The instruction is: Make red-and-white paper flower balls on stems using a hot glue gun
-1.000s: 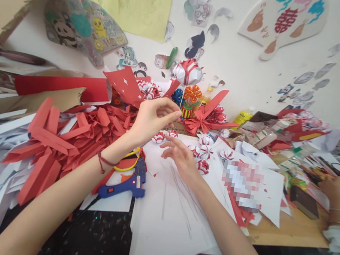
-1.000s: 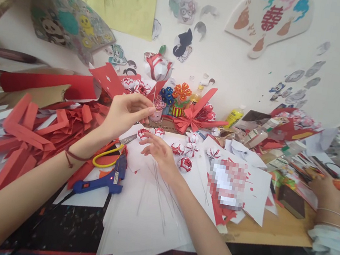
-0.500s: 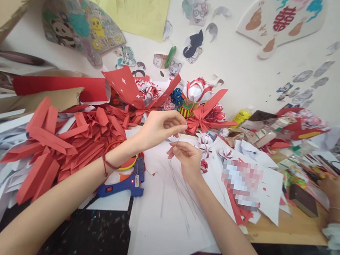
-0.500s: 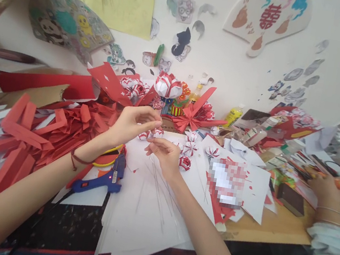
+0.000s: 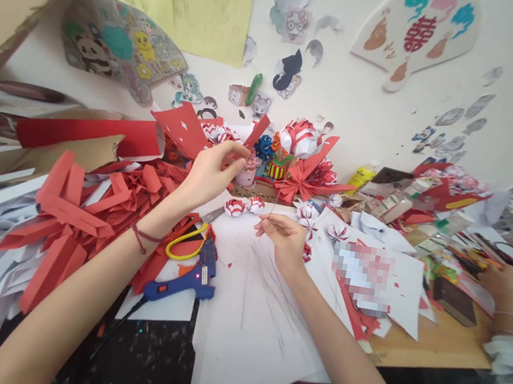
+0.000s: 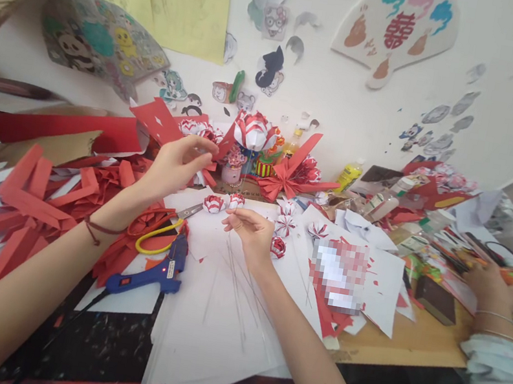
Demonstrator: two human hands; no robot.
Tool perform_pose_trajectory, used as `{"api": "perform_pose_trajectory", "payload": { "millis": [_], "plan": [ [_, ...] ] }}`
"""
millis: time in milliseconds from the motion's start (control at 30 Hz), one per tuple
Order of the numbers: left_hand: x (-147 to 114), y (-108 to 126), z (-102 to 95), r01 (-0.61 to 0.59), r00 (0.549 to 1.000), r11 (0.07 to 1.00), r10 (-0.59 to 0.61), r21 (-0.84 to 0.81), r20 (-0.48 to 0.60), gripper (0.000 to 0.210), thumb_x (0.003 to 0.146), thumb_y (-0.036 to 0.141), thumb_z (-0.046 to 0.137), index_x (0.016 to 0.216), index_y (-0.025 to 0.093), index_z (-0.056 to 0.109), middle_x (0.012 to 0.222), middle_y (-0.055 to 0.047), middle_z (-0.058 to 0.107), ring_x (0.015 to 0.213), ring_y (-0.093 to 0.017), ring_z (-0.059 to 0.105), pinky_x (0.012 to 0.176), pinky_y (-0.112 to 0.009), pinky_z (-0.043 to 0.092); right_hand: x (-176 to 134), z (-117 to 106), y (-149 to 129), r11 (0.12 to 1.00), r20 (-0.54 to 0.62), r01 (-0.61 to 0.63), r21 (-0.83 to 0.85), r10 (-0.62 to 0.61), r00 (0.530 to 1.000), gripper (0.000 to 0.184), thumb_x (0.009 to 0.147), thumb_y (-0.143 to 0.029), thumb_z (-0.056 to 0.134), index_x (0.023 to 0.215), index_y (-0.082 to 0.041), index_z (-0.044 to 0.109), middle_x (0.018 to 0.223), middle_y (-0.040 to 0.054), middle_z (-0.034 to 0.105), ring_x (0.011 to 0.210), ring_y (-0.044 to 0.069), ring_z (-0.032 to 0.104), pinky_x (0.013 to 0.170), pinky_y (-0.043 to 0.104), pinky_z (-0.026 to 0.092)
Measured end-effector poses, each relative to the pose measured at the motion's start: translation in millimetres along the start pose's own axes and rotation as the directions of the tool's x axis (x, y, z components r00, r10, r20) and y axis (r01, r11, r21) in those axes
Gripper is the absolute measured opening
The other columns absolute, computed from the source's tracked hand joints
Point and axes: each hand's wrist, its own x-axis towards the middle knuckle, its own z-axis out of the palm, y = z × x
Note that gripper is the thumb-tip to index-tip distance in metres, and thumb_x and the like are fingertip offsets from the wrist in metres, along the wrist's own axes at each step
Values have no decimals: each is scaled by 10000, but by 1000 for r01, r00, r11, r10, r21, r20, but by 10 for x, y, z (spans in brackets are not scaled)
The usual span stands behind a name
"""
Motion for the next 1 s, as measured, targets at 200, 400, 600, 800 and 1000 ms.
{"api": "perform_pose_trajectory", "payload": {
  "millis": [200, 400, 600, 800, 1000],
  "plan": [
    [0, 118, -1, 20, 1000, 953, -22, -303, -3, 374, 1012, 471, 494, 1204, 186, 643, 1282, -102, 690, 1046, -202, 694, 958, -347, 537, 0, 24, -3, 1000, -12, -3, -1, 3, 1000, 169, 687, -344, 890, 795, -233, 821, 700, 24, 756, 577, 155, 668, 611, 328, 595],
    [-43, 263, 25, 22, 992, 916, 31, -402, 124, 544, 988, 614, 477, 1175, 145, 679, 1144, -134, 741, 972, -204, 703, 787, -285, 551, -3, 30, -4, 1000, -13, -2, -28, 1, 1000, 169, 675, -339, 894, 786, -234, 822, 744, 30, 767, 579, 155, 676, 614, 330, 607],
    [-76, 292, 61, -34, 985, 951, 83, -309, 149, 438, 914, 538, 660, 1097, 144, 718, 1068, -113, 756, 907, -186, 709, 712, -241, 544, -2, 34, -2, 998, -34, -20, -52, 19, 999, 208, 654, -364, 904, 782, -225, 818, 760, 39, 778, 582, 159, 688, 633, 336, 611],
    [-104, 339, 67, -7, 984, 940, 66, -342, 163, 327, 898, 466, 705, 898, 139, 717, 749, -35, 709, 599, -104, 621, 558, -209, 479, 7, 33, 9, 999, -67, -20, -38, 17, 998, 217, 636, -360, 914, 778, -226, 817, 770, 38, 782, 588, 164, 697, 636, 337, 612],
    [-112, 410, 48, 4, 985, 925, 62, -381, 163, 366, 903, 484, 699, 813, 129, 702, 559, 14, 603, 485, -73, 517, 472, -191, 391, 14, 4, 34, 996, -93, -17, -82, 10, 996, 187, 661, -333, 897, 786, -220, 816, 736, 32, 775, 609, 179, 717, 654, 342, 612]
  ]
}}
